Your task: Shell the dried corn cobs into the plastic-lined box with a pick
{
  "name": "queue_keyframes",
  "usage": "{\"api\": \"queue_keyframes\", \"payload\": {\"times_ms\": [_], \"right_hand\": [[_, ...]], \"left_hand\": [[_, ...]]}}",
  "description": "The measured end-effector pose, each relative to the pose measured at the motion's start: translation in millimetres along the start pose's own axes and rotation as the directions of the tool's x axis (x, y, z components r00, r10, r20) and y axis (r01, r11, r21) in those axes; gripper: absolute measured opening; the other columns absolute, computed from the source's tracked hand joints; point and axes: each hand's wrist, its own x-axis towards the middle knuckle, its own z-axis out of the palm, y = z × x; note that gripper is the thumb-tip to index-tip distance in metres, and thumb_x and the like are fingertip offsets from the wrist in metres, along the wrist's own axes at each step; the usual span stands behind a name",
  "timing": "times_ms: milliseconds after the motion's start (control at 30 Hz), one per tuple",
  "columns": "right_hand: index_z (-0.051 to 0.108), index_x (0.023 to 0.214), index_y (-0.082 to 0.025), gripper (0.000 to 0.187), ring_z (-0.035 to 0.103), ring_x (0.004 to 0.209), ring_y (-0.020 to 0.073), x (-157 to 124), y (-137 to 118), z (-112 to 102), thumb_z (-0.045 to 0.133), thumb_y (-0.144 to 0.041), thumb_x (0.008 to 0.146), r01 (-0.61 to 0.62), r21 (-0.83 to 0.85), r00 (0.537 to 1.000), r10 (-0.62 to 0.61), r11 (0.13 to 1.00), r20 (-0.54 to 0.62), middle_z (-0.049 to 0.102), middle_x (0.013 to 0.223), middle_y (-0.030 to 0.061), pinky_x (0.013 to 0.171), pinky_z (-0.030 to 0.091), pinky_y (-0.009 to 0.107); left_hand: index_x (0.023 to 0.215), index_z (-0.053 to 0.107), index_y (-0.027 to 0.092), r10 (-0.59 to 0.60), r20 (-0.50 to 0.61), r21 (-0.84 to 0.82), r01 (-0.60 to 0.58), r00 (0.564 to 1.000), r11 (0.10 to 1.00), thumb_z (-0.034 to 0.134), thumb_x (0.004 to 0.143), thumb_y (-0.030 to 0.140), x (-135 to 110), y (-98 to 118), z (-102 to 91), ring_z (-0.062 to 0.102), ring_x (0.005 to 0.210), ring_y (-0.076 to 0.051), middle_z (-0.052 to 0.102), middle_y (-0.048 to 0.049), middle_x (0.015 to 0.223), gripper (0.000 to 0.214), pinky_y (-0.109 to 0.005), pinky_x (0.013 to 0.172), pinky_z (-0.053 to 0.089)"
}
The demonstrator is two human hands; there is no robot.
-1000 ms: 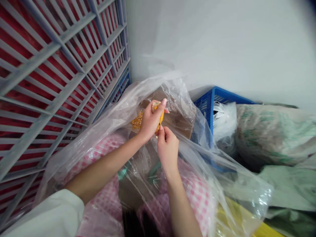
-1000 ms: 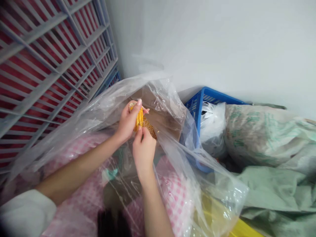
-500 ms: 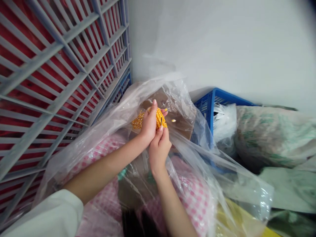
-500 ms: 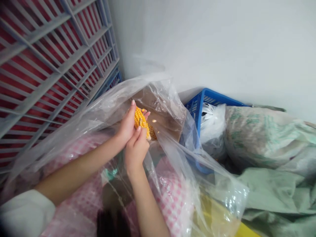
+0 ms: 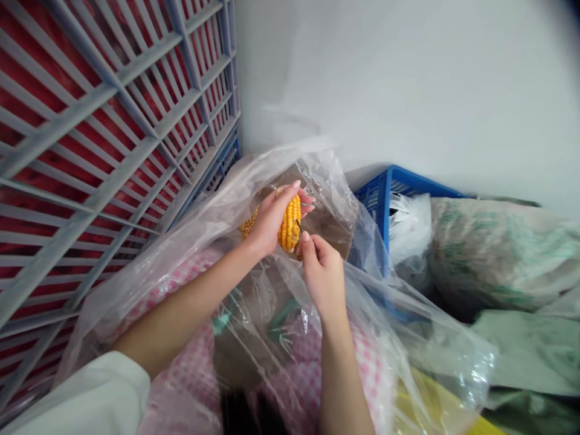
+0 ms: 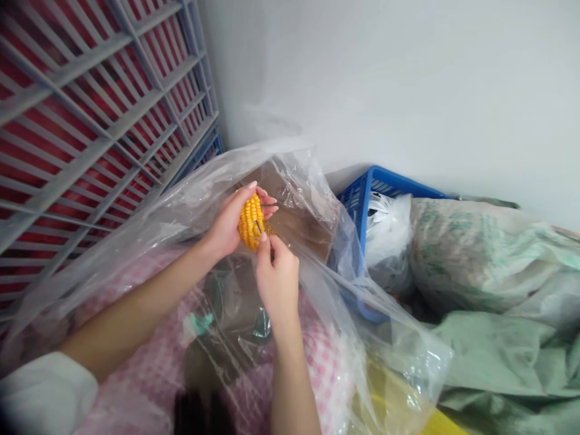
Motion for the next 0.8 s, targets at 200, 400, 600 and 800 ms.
{"api": "queue_keyframes", "payload": {"times_ms": [200,400,600,800], "right_hand": [[0.047,0.060,-0.017,0.036,0.034,0.051,0.0080,0,0,-8,0.038,-0.042,0.085,-0.070,0.100,0.996,0.064,0.992,0.067,0.041,0.053,-0.0041,0.051,0.026,0.021],[0.047,0.060,-0.017,0.037,0.030,0.047,0.0072,0,3,-16,0.041,-0.046,0.083,-0.101,0.215,0.991,0.079,0.972,0.109,0.035,0.049,-0.0056,0.047,0.023,0.021],[0.045,0.057,-0.017,0.036,0.033,0.049,0.0080,0,2,-21,0.039,-0.040,0.084,-0.033,0.027,0.996,0.030,0.999,0.090,0.038,0.050,-0.0046,0.049,0.024,0.021],[0.043,0.056,-0.018,0.034,0.034,0.049,0.0089,3,8,-20,0.036,-0.034,0.085,0.006,-0.124,0.995,0.007,0.992,0.104,0.041,0.050,-0.0038,0.050,0.023,0.023]], "left_hand": [[0.079,0.062,0.014,-0.061,0.113,0.084,0.052,0.992,0.995,0.058,0.073,0.035,-1,5,0.4,0.065,0.069,-0.015,0.068,-0.0060,0.078,0.022,-0.026,0.067,0.051],[0.080,0.063,0.014,-0.020,0.116,0.115,0.006,0.993,0.993,0.056,0.074,0.034,-5,6,3.8,0.065,0.069,-0.015,0.068,-0.0066,0.079,0.021,-0.025,0.065,0.051],[0.078,0.063,0.015,-0.020,0.183,0.222,-0.022,0.983,0.975,0.062,0.071,0.037,-7,-1,3.3,0.063,0.070,-0.015,0.067,-0.0057,0.075,0.023,-0.028,0.071,0.049],[0.075,0.064,0.015,-0.063,0.283,0.441,-0.072,0.957,0.894,0.059,0.072,0.045,-5,-10,-2.4,0.062,0.074,-0.016,0.067,-0.0078,0.076,0.030,-0.029,0.073,0.046]]}}
